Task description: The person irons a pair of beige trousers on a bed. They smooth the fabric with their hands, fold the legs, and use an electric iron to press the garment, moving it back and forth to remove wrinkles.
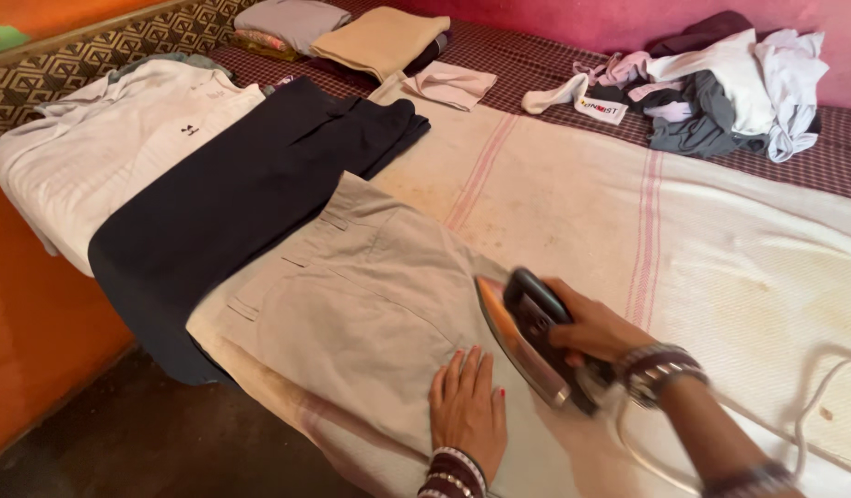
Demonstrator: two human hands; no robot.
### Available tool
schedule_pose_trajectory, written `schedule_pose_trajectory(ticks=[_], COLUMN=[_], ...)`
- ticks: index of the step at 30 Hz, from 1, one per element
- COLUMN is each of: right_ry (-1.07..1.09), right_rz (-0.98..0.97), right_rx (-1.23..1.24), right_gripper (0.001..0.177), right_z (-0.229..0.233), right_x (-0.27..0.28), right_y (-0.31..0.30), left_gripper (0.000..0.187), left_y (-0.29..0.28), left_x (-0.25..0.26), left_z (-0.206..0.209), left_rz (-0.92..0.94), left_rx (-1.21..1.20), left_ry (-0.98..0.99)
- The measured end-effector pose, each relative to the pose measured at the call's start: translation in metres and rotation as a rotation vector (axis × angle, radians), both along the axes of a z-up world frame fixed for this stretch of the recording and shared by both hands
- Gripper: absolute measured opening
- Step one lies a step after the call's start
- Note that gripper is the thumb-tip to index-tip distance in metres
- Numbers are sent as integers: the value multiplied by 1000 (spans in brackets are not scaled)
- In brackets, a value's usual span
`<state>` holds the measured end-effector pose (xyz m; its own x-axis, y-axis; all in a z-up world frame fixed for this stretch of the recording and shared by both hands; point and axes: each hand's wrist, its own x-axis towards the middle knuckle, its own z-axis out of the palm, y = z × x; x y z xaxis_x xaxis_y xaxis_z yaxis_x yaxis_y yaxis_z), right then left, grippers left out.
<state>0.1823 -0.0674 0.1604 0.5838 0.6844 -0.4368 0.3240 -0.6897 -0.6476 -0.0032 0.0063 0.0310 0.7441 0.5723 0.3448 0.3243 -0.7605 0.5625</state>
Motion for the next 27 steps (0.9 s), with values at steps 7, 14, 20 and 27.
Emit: schedule_pose_trajectory(ticks=[7, 14, 20, 27], right_ry=[168, -15, -93, -262], right_rz=[-99, -118, -37, 80], right_rx=[-260, -171, -29, 110], right_gripper=[78, 54, 46, 39], right_z=[-20, -14, -18, -24], right_x=[-17, -32, -5, 32], right_y=[-92, -61, 47, 170], left_gripper=[50, 63, 56, 53], left_y=[47, 133, 165, 164], left_x=[38, 24, -14, -14], left_z=[18, 9, 5, 6], left_rz=[-122, -53, 99, 94], left_rx=[-35, 162, 180, 141], left_ry=[-195, 328, 232, 257])
